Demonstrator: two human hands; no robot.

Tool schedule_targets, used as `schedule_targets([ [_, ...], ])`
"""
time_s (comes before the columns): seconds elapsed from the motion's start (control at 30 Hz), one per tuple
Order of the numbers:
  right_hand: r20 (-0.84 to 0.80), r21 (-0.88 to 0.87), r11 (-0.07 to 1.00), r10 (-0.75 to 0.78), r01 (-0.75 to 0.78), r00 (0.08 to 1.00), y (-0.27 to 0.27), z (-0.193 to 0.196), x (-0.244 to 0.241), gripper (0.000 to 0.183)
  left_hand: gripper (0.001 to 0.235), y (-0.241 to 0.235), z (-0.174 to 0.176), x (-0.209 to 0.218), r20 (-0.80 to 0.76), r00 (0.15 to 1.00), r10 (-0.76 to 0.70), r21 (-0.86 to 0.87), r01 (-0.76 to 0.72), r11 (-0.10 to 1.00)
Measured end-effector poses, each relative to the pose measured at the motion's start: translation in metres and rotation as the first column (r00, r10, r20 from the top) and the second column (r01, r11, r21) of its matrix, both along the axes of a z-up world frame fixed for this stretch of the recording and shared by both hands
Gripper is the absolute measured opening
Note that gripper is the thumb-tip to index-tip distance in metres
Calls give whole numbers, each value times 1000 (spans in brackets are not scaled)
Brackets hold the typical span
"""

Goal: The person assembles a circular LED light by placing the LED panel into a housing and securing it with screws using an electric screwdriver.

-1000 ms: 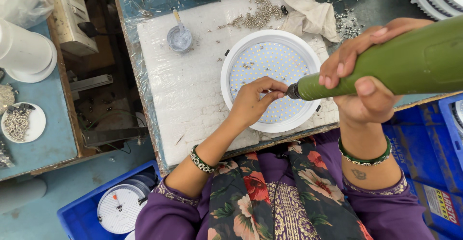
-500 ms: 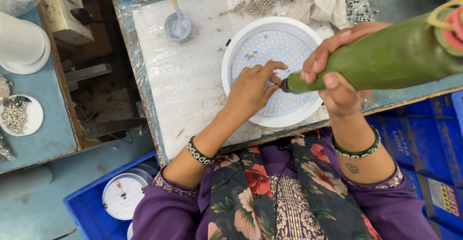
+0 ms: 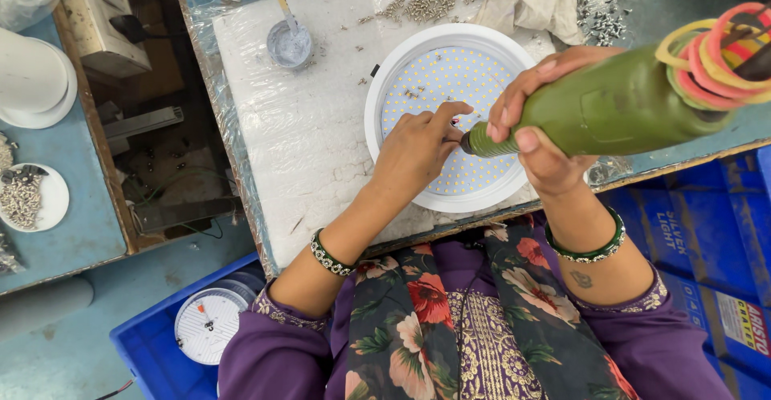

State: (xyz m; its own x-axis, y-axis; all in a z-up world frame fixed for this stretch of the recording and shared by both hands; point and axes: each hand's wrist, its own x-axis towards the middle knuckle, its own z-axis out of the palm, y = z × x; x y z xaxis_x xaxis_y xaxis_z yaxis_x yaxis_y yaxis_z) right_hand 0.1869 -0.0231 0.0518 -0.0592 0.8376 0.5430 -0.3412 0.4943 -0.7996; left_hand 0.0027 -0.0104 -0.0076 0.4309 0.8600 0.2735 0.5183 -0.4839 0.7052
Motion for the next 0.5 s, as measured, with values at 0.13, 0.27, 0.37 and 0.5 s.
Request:
schedule_targets([
  [0.13, 74, 39, 999, -21, 18, 997, 5, 6, -5, 49, 43, 0, 0, -1, 30, 999, 11, -23, -10, 1000],
  [0.27, 86, 24, 1000, -14, 12, 996, 10, 10, -10, 49, 44, 0, -1, -1, 36, 998, 44, -33, -43, 999],
  [0.37, 70, 3, 1000, -2, 1, 998, 10, 10, -11, 48, 44, 0, -2, 0, 38, 998, 55, -51, -53, 997],
  [0.5, 50, -13, 1000, 17, -17, 999, 10, 5, -7, 46, 44, 0, -4, 0, 44, 998, 53, -22, -52, 998],
])
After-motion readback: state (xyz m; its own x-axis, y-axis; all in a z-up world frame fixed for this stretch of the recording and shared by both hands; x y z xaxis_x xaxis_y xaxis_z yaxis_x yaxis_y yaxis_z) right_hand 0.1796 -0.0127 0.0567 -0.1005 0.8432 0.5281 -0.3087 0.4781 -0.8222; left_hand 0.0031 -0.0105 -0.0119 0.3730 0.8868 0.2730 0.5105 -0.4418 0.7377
